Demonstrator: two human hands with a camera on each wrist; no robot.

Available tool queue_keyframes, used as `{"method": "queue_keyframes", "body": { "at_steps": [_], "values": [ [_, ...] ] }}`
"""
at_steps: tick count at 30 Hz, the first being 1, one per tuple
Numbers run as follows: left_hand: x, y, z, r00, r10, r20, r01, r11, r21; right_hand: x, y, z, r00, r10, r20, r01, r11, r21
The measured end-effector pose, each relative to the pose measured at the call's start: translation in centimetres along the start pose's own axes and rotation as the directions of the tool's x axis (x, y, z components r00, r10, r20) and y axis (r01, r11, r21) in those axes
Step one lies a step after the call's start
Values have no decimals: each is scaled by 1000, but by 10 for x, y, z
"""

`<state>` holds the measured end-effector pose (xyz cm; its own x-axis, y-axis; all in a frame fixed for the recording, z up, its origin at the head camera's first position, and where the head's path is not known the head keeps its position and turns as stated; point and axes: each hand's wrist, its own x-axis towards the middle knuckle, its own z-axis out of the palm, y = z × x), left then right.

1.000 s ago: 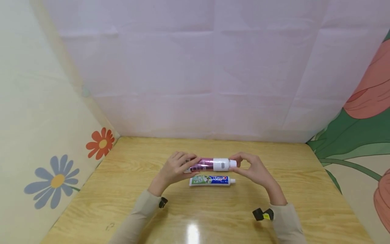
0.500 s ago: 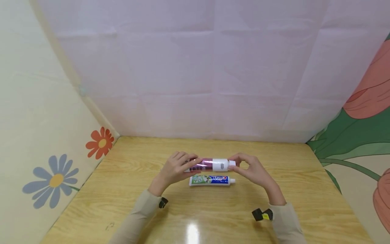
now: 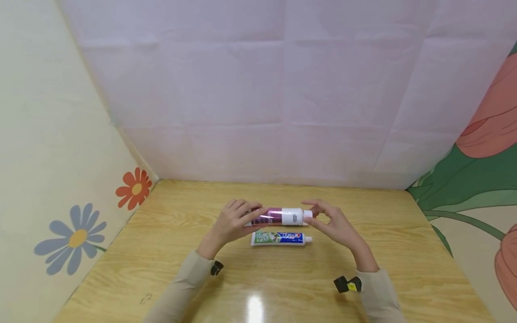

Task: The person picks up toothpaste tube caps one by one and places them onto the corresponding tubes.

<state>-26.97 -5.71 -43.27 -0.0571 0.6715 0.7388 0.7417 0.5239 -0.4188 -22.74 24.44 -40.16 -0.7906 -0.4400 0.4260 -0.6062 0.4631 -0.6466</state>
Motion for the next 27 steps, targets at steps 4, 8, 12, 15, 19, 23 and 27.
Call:
{"method": "queue_keyframes", "body": {
  "at_steps": [4, 8, 12, 15, 19, 23, 27],
  "values": [
    [1, -1, 0, 1000, -1, -2, 1, 1000, -5, 0, -1, -1, 1000, 8, 12, -8, 999, 37],
    [0, -2, 1, 1000, 1, -10, -1, 1000, -6, -2, 16, 3, 1000, -4, 16, 3, 998, 59],
    [-1, -3, 2, 1000, -2, -18, 2, 1000, -13, -3, 27, 3, 1000, -22, 13, 22, 998, 59],
    [-2, -3, 2, 1000, -5, -20, 5, 1000, -17, -4, 29, 2, 999, -31, 9, 30, 998, 58],
    [-2, -3, 1, 1000, -9, -21, 9, 1000, -21, -4, 28, 0, 999, -33, 7, 33, 998, 48],
    [-2, -4, 1, 1000, -12, -17, 11, 1000, -24, -4, 26, -1, 999, -37, 13, 36, 999, 38],
    [-1, -4, 1, 1000, -9, -9, 9, 1000, -15, -3, 27, -1, 999, -38, 17, 37, 998, 41]
  ]
}}
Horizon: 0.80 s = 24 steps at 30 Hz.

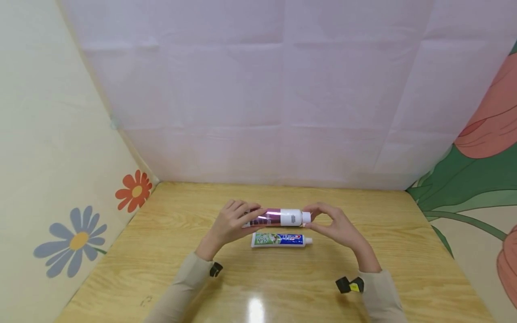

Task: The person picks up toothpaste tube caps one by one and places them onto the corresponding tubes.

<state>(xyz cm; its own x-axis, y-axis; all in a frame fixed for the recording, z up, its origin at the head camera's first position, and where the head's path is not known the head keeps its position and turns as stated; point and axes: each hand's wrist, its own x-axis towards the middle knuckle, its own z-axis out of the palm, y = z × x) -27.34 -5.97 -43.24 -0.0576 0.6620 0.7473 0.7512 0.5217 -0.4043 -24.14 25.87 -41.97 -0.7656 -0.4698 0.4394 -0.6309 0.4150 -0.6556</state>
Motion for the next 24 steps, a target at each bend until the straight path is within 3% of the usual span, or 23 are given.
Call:
{"method": "queue_keyframes", "body": {
  "at_steps": [13, 15, 24],
  "values": [
    [-1, 0, -2, 1000, -1, 14, 1, 1000, 10, -1, -1, 0, 999, 38, 22, -37, 999, -11],
    [-1, 0, -2, 1000, 3, 13, -3, 1000, 15, 0, -11, -1, 998, 50, 27, -50, 999, -8],
    [1, 0, -2, 1000, 11, 17, -11, 1000, 25, 1, -21, -3, 997, 65, 39, -65, 998, 11]
  ]
}}
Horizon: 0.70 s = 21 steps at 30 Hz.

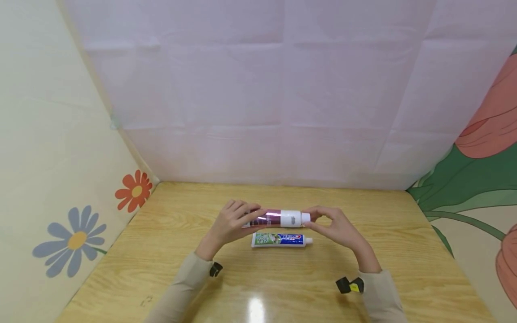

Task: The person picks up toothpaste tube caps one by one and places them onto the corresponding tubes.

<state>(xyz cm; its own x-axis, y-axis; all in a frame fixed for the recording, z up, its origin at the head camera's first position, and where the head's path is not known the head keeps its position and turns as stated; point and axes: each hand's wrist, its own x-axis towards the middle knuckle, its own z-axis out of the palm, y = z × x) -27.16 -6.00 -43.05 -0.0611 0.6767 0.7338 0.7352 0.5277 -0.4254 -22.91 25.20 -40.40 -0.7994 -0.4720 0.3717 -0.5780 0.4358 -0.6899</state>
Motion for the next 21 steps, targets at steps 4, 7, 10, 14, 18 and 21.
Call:
{"method": "queue_keyframes", "body": {
  "at_steps": [4, 7, 10, 14, 18, 21],
  "values": [
    [-1, 0, 0, 1000, 2, 3, -2, 1000, -2, 0, 8, 2, 1000, -2, -9, 2, 1000, -25],
    [-1, 0, 0, 1000, 6, 0, -6, 1000, -2, 0, 19, 4, 1000, -11, -13, 10, 999, -51],
    [-1, 0, -1, 1000, 7, 1, -7, 1000, -3, 1, 23, 4, 1000, -12, -10, 11, 998, -55],
    [0, 0, -1, 1000, 7, 5, -7, 1000, -3, 1, 21, 4, 1000, -7, -8, 7, 999, -44],
    [0, 0, -2, 1000, 11, 8, -11, 1000, 0, 0, 19, 4, 1000, 3, 3, -3, 999, -54],
    [1, 0, -3, 1000, 12, 15, -12, 1000, 1, -1, 20, 3, 1000, 17, 11, -16, 998, -60]
  ]
}}
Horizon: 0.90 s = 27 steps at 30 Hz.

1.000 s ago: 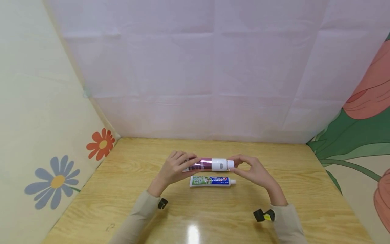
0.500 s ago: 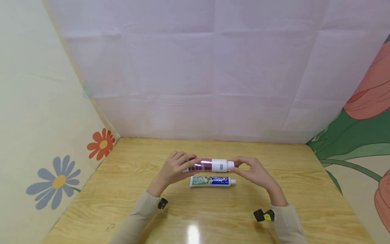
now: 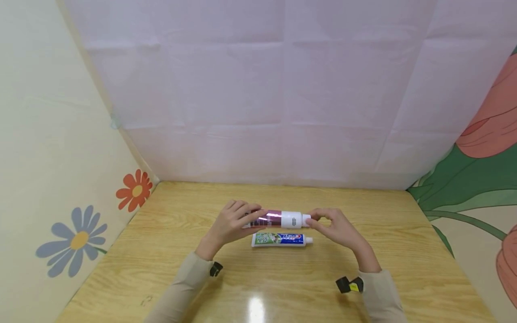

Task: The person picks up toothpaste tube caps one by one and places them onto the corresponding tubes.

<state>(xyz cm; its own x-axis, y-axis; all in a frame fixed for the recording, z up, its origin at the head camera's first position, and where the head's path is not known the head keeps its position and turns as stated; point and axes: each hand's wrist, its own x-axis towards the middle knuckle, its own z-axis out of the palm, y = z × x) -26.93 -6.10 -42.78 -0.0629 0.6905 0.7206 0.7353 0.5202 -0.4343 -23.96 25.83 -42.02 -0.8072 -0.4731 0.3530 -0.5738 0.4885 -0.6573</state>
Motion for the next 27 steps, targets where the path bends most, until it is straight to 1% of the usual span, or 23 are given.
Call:
{"method": "queue_keyframes", "body": {
  "at_steps": [5, 13, 19, 27],
  "values": [
    [0, 0, -1, 1000, 3, 4, -3, 1000, 0, 0, 1, 0, 1000, 22, 8, -22, 1000, -5],
    [0, -1, 1, 1000, 8, -12, -8, 1000, -2, 0, 1, 0, 999, 27, 27, -27, 1000, -8],
    [0, -2, 2, 1000, 9, -27, -9, 1000, -4, 1, 1, -1, 1000, 7, 28, -7, 1000, 2],
    [-3, -3, 3, 1000, 4, -22, -4, 1000, -28, 0, 2, -2, 999, -32, 4, 32, 999, 9]
  ]
}}
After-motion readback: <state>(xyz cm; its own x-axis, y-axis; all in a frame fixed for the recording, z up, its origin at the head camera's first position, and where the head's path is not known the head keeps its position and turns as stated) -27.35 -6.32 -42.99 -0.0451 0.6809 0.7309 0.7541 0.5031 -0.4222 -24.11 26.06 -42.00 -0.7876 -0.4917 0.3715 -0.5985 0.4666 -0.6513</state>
